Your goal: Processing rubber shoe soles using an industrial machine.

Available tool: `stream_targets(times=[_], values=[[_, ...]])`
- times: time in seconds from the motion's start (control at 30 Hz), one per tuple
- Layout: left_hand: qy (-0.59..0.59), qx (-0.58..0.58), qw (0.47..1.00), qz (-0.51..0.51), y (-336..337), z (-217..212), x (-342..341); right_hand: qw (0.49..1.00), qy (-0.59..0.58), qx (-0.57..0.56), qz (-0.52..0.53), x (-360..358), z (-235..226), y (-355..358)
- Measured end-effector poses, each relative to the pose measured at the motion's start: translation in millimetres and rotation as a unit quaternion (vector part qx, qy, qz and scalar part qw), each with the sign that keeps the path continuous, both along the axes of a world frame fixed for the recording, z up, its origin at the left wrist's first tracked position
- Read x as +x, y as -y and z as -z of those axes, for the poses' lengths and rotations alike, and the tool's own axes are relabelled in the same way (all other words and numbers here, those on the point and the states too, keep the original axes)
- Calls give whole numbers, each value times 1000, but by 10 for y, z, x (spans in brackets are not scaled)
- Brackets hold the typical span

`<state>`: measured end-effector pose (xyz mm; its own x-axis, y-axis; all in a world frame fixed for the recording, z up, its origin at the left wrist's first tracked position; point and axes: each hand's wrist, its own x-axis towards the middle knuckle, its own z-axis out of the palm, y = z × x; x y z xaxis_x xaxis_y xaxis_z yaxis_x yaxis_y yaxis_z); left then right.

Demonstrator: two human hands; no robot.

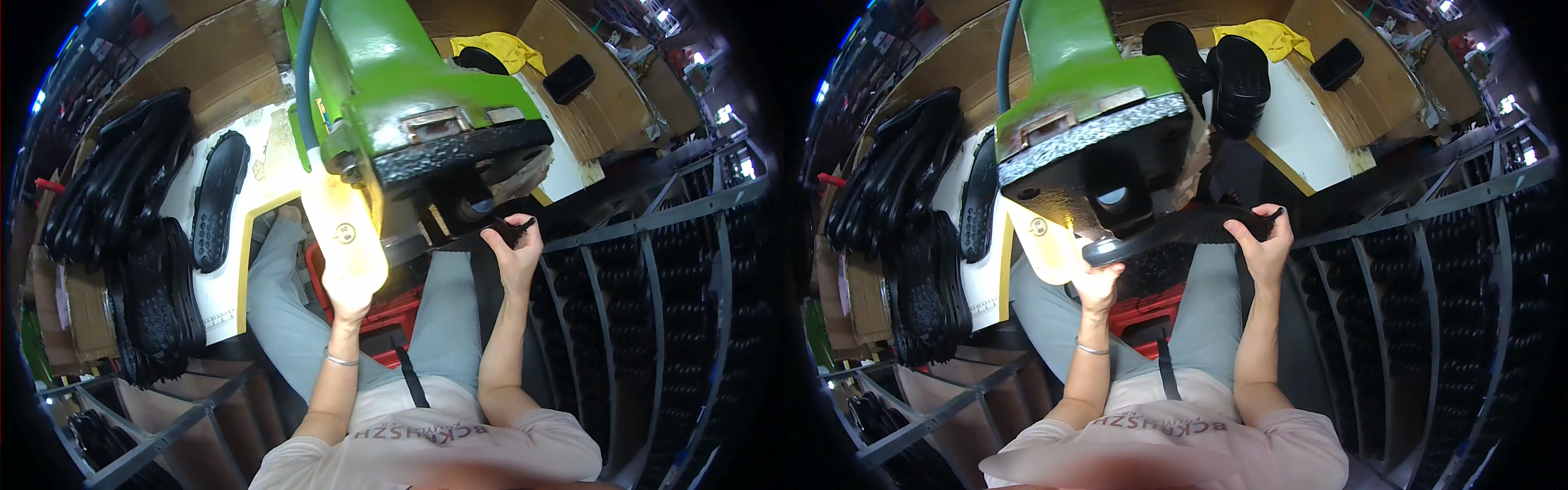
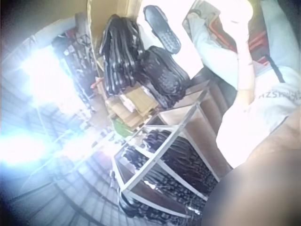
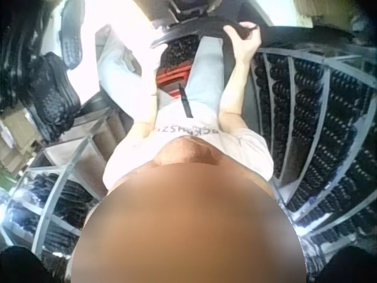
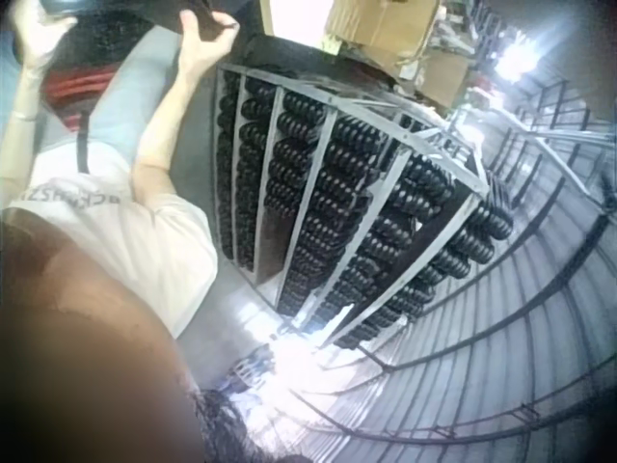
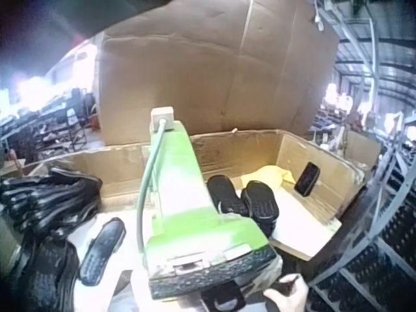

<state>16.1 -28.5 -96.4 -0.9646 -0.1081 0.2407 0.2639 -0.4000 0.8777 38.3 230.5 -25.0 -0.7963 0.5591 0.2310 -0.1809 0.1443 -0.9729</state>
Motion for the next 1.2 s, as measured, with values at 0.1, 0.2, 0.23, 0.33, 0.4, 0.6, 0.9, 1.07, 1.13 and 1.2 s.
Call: stream_targets(times=[0.1,0.2,0.23,0.33,0.4,0.6,0.9,1.07,1.13,1.2], values=[[0,9,1000,-27,125,-296,8,996,8,94,5,6,-189,142],[19,122,992,27,375,-364,17,998,1,33,-52,-93,-292,411],[11,142,990,13,479,-358,35,996,-12,60,-66,-123,-271,471],[13,178,984,15,859,-358,132,991,-25,64,-116,-147,-255,752],[7,103,995,6,1102,-323,245,986,-34,105,-127,-170,-166,898],[-195,-361,912,-10,690,-622,477,974,161,-70,-141,174,609,1015],[-168,-584,793,-39,816,-785,200,845,241,-308,-365,696,24,258],[-56,-725,631,-271,1953,-643,-609,962,37,-101,-253,121,-1112,-398],[15,-769,585,-259,2079,-433,-707,986,19,60,-156,-372,-1335,-591],[8,-763,591,-261,2084,-351,-705,987,1,83,-138,-1095,-1312,-906]])
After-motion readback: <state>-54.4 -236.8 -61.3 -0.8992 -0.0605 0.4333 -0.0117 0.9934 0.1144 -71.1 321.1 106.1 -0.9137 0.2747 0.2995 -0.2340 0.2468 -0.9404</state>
